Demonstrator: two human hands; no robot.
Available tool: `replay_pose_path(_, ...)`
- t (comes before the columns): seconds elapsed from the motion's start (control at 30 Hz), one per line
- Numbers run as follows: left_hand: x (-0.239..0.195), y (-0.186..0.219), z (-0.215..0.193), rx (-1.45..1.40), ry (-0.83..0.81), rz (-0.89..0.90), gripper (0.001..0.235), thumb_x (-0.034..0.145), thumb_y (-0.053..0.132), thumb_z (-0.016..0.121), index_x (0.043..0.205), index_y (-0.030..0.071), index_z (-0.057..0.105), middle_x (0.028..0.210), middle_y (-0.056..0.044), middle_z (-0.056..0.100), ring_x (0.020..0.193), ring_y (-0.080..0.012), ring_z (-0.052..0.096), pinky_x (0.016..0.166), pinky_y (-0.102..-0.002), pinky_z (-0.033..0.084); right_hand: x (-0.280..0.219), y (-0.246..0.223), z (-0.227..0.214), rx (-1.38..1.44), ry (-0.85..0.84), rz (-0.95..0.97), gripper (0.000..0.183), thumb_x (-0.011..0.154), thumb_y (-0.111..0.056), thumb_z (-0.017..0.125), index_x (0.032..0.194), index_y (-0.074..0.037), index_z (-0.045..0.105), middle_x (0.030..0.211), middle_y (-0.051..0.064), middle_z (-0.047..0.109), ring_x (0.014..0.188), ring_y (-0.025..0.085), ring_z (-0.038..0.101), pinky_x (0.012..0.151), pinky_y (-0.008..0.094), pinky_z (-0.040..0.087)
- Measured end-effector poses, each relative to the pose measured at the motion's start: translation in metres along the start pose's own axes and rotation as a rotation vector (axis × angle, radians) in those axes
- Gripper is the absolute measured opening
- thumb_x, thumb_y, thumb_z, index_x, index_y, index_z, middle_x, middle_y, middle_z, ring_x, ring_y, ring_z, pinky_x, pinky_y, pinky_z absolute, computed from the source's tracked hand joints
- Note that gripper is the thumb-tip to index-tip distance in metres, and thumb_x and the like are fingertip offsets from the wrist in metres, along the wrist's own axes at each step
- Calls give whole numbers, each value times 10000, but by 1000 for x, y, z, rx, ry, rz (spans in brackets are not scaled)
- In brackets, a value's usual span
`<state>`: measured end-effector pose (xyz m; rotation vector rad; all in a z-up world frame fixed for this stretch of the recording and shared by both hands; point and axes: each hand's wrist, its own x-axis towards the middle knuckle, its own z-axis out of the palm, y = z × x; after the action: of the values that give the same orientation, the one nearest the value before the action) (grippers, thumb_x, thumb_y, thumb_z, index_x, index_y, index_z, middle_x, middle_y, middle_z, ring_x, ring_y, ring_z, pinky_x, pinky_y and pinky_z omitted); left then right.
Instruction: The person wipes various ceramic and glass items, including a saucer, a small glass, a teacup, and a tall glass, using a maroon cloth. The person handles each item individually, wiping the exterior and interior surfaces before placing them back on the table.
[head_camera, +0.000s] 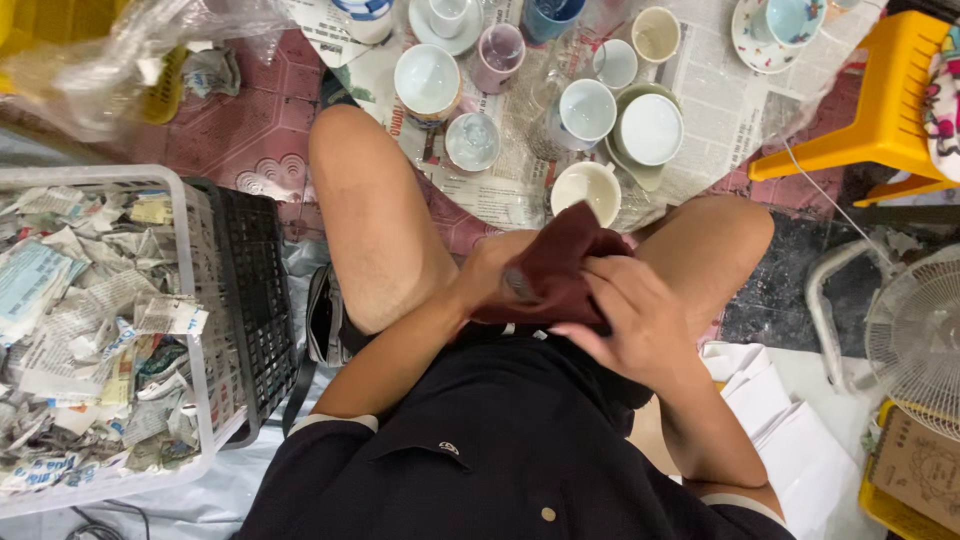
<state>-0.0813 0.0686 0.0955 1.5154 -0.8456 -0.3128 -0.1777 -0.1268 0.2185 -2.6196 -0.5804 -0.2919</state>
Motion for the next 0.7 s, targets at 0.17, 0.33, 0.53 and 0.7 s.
replay_pose_path(0.17,10,3,-10,542,-75,423,579,793,187,715,1364,143,626,1206,-96,676,1033,-269,670,910,-397,523,-24,18,33,228,-359,107,367,865,-278,785,1127,-28,722,1095,154,720,1030,338,691,906,401,551)
replay_pose_path(0.33,22,18,-8,885,-139,645,452,935,185,626,1386,198,659,1165,-45,660,962,-203,621,890,-367,515,-55,27,69,583,-230,236,289,906,-105,716,1187,-36,710,1138,126,737,1030,282,712,875,360,560)
replay_pose_path(0.53,30,19,-5,993,-84,803,455,934,210,655,1389,202,664,1222,-35,637,1077,-228,602,947,-410,497,-94,35,91,1250,-41,550,373,1004,-164,648,1323,27,612,1208,140,714,1160,266,662,1050,408,515)
replay_pose_path(0.7,31,28,-11,547,356,334,630,940,338,812,1485,223,516,1482,-149,500,1414,-319,493,1184,-437,423,-86,32,95,1515,383,594,686,943,-254,659,1511,55,431,1547,161,517,1454,280,486,1216,413,355)
